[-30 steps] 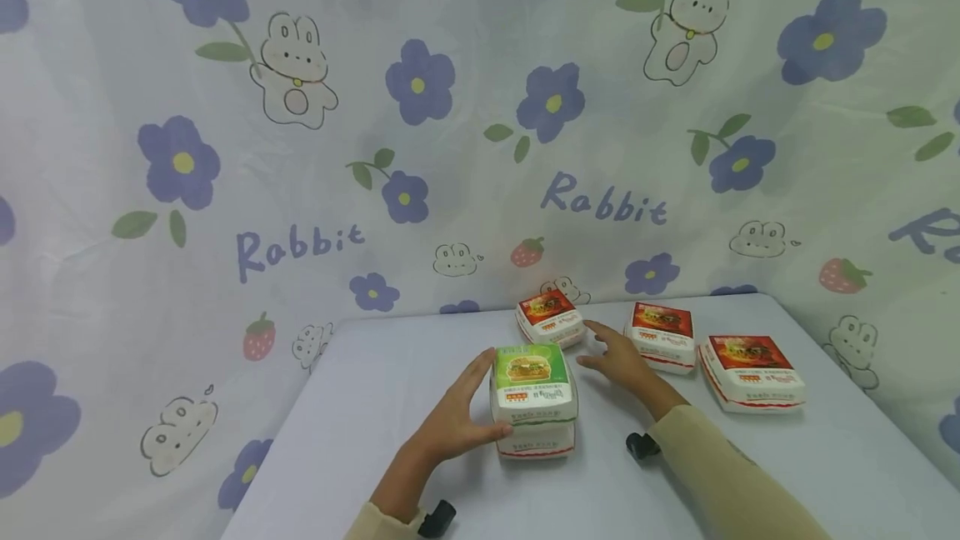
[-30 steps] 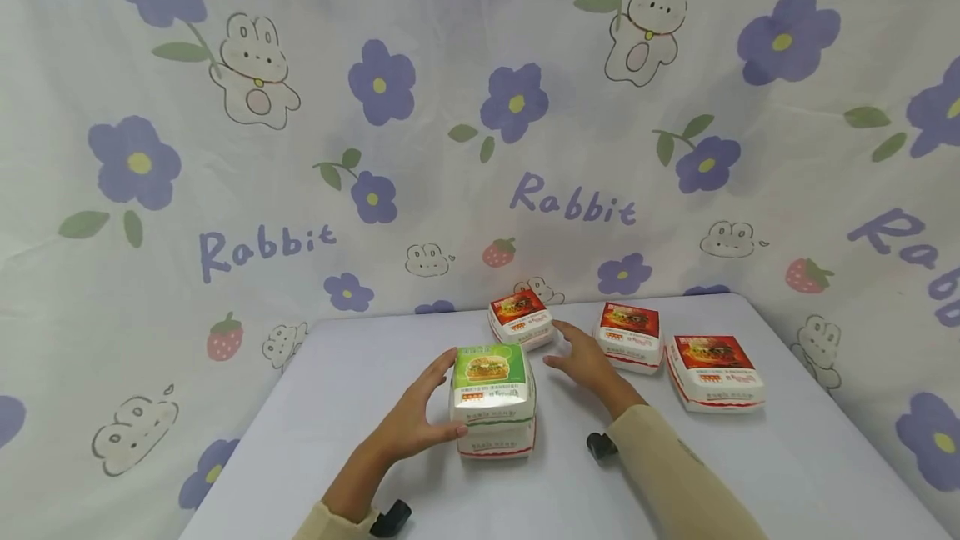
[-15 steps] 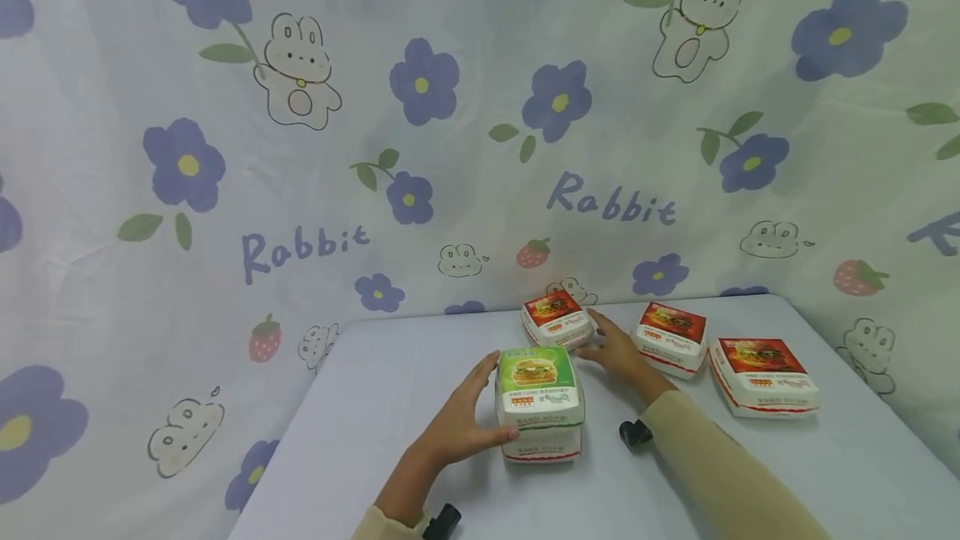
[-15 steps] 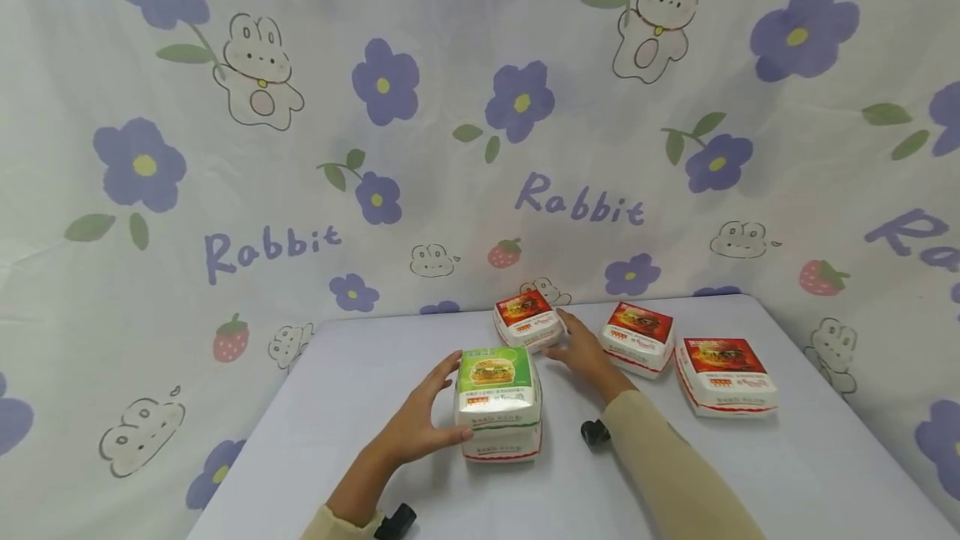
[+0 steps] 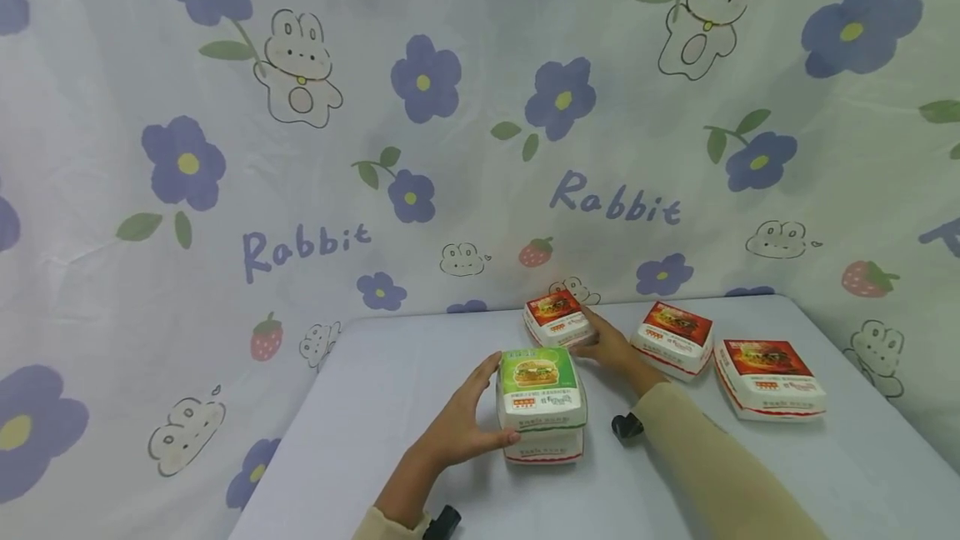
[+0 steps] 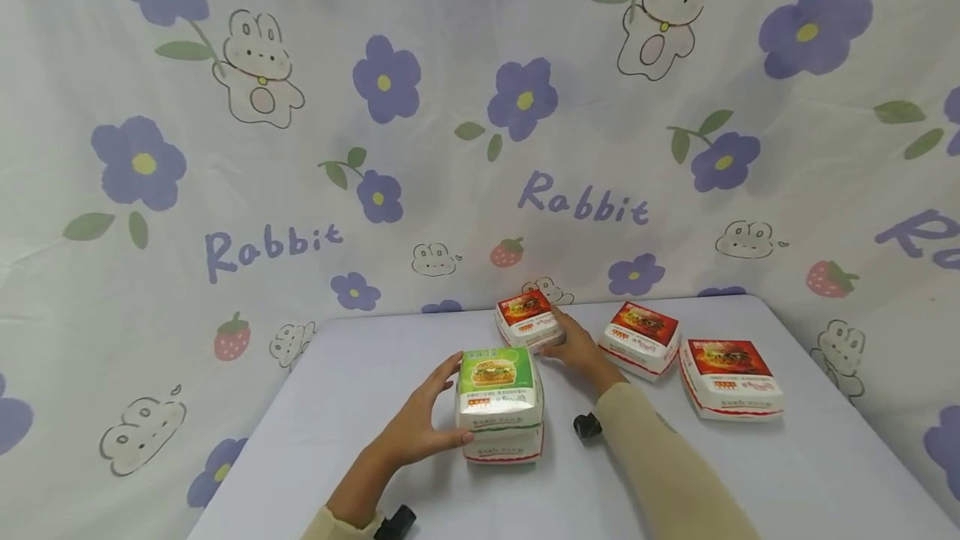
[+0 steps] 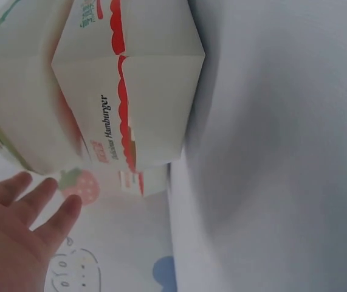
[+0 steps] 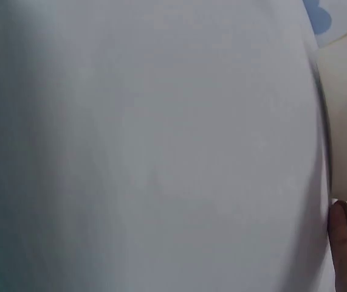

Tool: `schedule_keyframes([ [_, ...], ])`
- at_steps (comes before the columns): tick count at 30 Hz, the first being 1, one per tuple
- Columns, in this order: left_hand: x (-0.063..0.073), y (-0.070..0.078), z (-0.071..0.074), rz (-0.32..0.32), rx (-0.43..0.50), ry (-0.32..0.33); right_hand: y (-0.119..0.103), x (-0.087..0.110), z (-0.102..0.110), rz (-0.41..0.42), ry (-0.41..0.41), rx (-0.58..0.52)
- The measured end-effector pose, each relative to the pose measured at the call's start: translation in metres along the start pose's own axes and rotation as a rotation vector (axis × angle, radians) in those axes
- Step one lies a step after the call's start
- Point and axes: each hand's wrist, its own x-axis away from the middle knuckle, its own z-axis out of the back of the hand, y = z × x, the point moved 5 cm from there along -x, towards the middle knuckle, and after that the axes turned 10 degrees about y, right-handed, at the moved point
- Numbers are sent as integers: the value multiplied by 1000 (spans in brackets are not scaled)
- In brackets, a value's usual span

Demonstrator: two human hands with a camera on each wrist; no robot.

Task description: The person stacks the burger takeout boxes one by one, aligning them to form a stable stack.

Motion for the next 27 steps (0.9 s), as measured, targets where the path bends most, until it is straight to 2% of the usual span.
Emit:
schedule_keyframes([
  [7,0,0,0,8,7,-6,4,-1,-3,-52,66,44],
  [14,0,-1,2,15,-3,2,-2,0,-1,-34,126,62],
  [21,0,-1,4,12,22,-2,-4,-7,-7,33,80,104],
  [27,3,-3,4,29,13,1,-6,-9,-14,20,37,87],
])
